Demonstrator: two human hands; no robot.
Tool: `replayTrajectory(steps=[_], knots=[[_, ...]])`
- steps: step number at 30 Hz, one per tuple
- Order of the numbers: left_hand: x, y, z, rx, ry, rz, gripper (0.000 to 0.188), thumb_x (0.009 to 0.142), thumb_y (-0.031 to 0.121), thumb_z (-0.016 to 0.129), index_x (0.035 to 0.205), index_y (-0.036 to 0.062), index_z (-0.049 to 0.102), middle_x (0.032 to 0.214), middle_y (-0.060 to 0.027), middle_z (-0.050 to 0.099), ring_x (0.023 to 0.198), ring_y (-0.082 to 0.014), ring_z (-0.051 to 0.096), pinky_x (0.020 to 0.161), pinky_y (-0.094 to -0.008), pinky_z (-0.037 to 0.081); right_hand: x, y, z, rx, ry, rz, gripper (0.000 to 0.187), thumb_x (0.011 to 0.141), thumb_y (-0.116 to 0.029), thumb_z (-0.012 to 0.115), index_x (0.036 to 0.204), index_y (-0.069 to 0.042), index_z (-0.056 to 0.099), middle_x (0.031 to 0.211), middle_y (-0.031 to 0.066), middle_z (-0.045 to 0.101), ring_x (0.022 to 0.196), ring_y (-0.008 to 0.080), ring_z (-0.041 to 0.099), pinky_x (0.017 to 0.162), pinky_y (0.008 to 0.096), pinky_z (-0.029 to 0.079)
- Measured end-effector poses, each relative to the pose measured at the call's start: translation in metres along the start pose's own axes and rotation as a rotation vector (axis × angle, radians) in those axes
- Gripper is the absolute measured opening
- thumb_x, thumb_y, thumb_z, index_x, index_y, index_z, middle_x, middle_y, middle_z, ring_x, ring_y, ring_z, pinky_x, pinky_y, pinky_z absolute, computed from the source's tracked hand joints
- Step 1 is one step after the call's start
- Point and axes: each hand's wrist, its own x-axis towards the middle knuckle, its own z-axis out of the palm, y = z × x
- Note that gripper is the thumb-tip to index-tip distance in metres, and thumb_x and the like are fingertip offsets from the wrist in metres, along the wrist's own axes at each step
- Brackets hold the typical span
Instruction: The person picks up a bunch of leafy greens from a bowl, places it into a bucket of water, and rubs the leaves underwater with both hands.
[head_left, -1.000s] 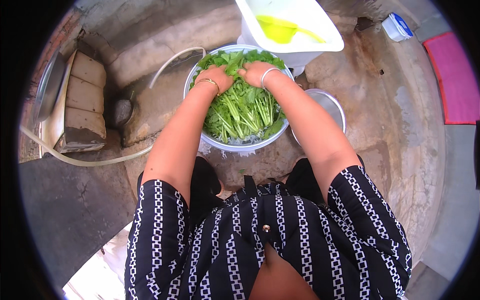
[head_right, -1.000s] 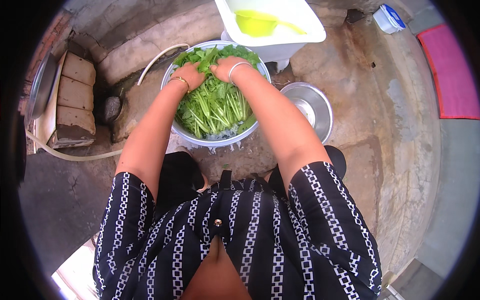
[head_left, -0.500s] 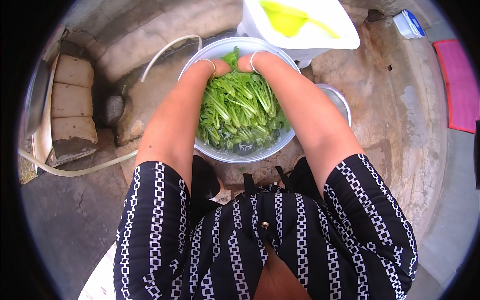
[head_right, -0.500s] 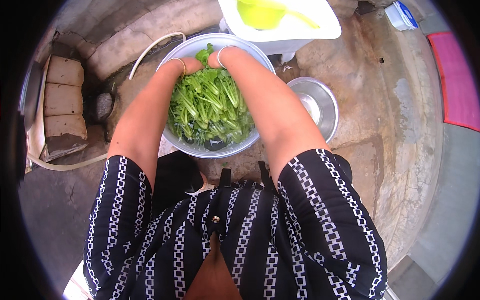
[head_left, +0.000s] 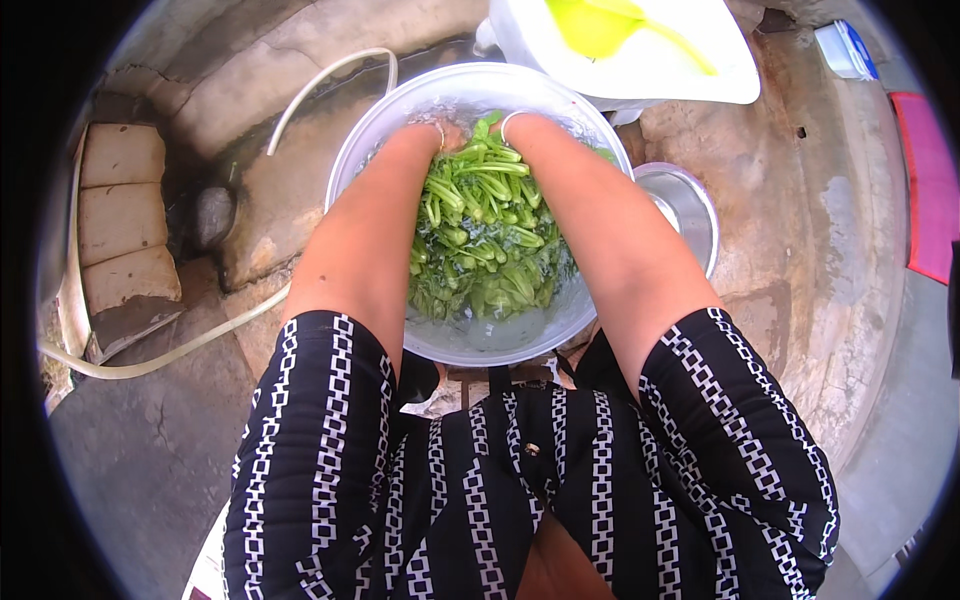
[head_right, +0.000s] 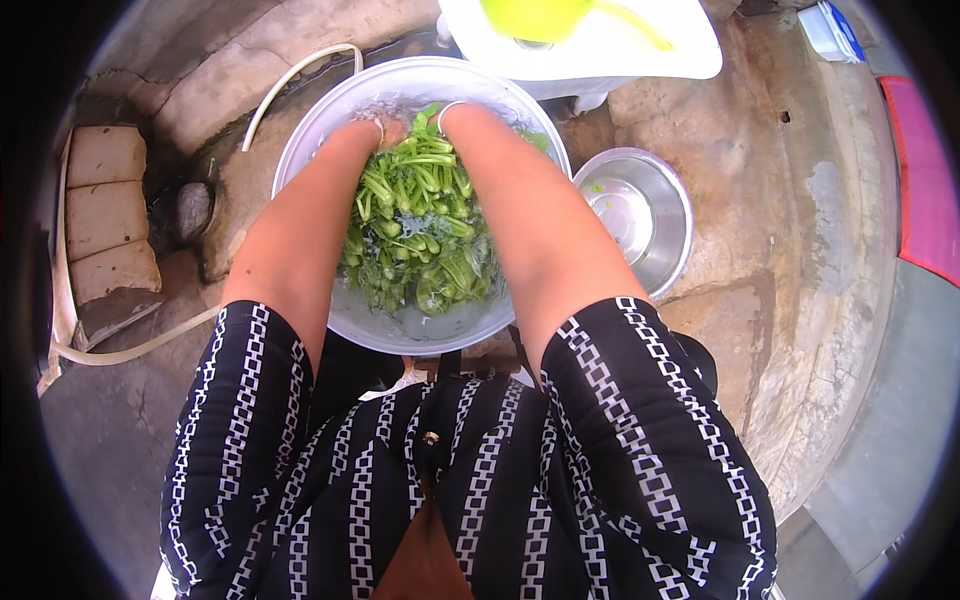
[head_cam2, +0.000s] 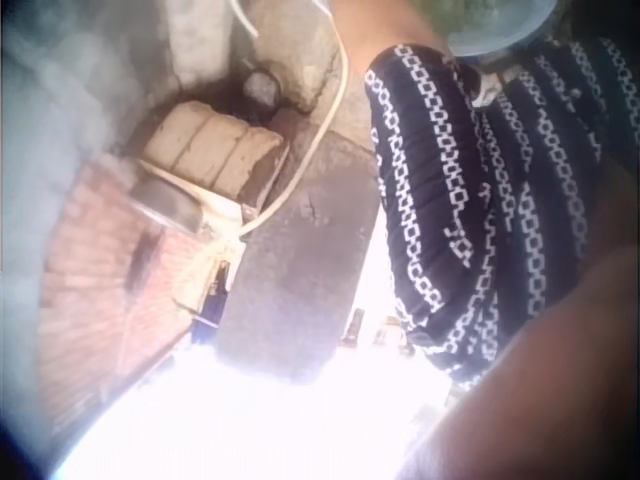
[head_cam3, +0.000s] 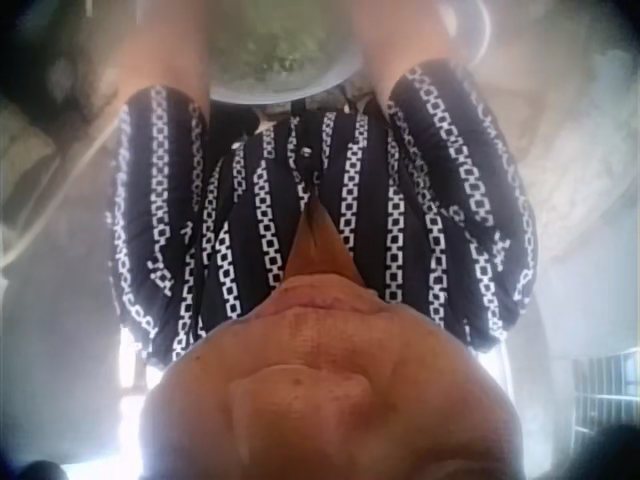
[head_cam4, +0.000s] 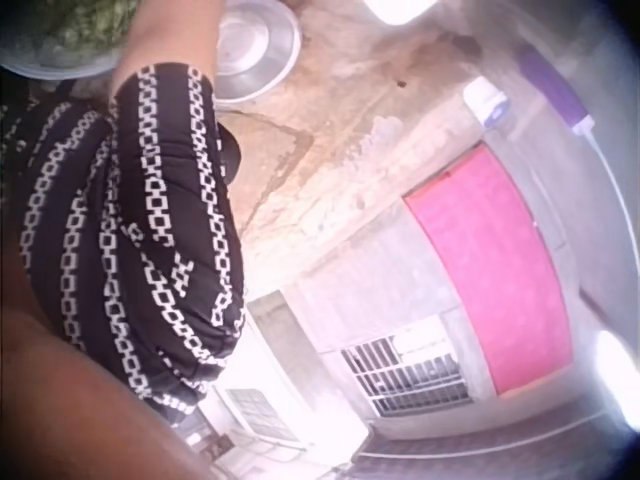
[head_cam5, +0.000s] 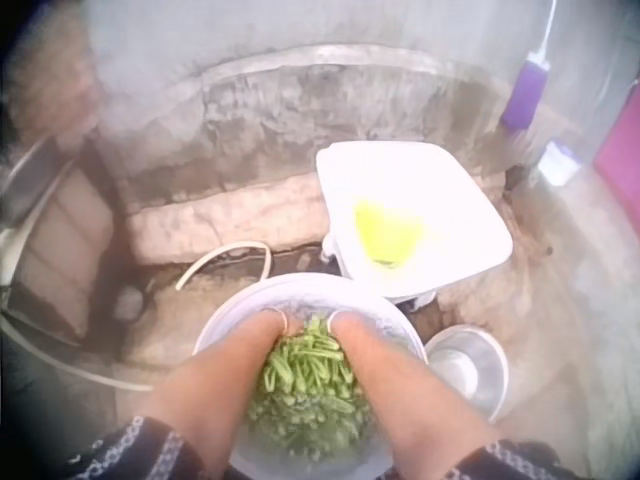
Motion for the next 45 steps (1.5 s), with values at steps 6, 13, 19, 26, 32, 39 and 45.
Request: replayTrajectory(steps=[6,13,19,26,32,39,45], knots=[[-0.015,-0.011,0.031,-0.279,0.185,-0.235,0.054,0.082,0.041,0.048,0.128,0.012,0.046,0.136,-0.0094,0.04,0.126,-0.0306,0.035,0.105,-0.0421,0.027,0.003,0.017,0.018,-0.08,0.122,-0.076,0.043,0.081,-0.025,0.047,0.118,-0.004,0.055,0.124,0.015,0.052,0.111,0.0292,0.051,0.094,0.0382,0.038],[-0.043,0.014,-0.019,0.094,0.048,-0.099,0.051,0.084,0.047,0.046,0.125,0.0161,0.05,0.13,-0.0146,0.045,0.122,-0.0318,0.041,0.102,-0.0412,0.032,-0.032,0.0,-0.034,-0.462,-0.149,-0.298,0.041,0.081,-0.027,0.05,0.117,-0.009,0.056,0.117,0.0143,0.057,0.107,0.0309,0.054,0.091,0.0385,0.042],[-0.116,0.045,-0.076,-0.002,0.269,0.048,0.04,0.078,0.029,0.056,0.112,0.0083,0.06,0.115,-0.0154,0.058,0.106,-0.0288,0.055,0.091,-0.0379,0.043,-0.142,-0.024,-0.111,-0.091,0.044,-0.501,0.034,0.079,-0.026,0.054,0.11,-0.013,0.062,0.112,0.0123,0.06,0.104,0.0259,0.057,0.092,0.035,0.042],[-0.172,0.158,-0.106,-0.14,0.587,0.27,0.035,0.078,0.026,0.062,0.109,0.0078,0.062,0.101,-0.013,0.064,0.094,-0.0239,0.061,0.085,-0.032,0.045,-0.214,0.061,-0.139,0.059,0.477,-0.415,0.027,0.079,-0.024,0.059,0.101,-0.012,0.066,0.095,0.0088,0.067,0.09,0.0227,0.062,0.082,0.032,0.046],[-0.078,0.284,-0.04,-0.237,0.411,0.478,0.039,0.078,0.027,0.061,0.11,0.0061,0.061,0.104,-0.0128,0.064,0.098,-0.0238,0.06,0.089,-0.0316,0.043,-0.238,0.265,-0.077,0.273,0.44,-0.16,0.025,0.078,-0.026,0.059,0.096,-0.011,0.066,0.092,0.0106,0.067,0.086,0.0242,0.063,0.079,0.0341,0.047],[0.058,0.264,0.17,-0.427,0.2,-0.3,0.028,0.077,0.011,0.052,0.099,-0.001,0.063,0.106,-0.0215,0.061,0.101,-0.0346,0.058,0.086,-0.0367,0.046,-0.258,0.459,0.17,0.459,0.444,0.795,0.053,0.072,-0.03,0.068,0.115,-0.002,0.055,0.106,0.0193,0.061,0.096,0.0289,0.06,0.084,0.0352,0.047],[0.075,0.297,0.191,-0.946,0.01,-0.453,0.023,0.079,0.012,0.056,0.096,-0.0038,0.06,0.086,-0.0154,0.064,0.076,-0.027,0.065,0.054,-0.0357,0.052,-0.243,0.465,0.228,1.26,0.512,0.789,0.037,0.075,-0.026,0.067,0.102,-0.002,0.058,0.087,0.0093,0.063,0.071,0.0154,0.061,0.058,0.0313,0.051]])
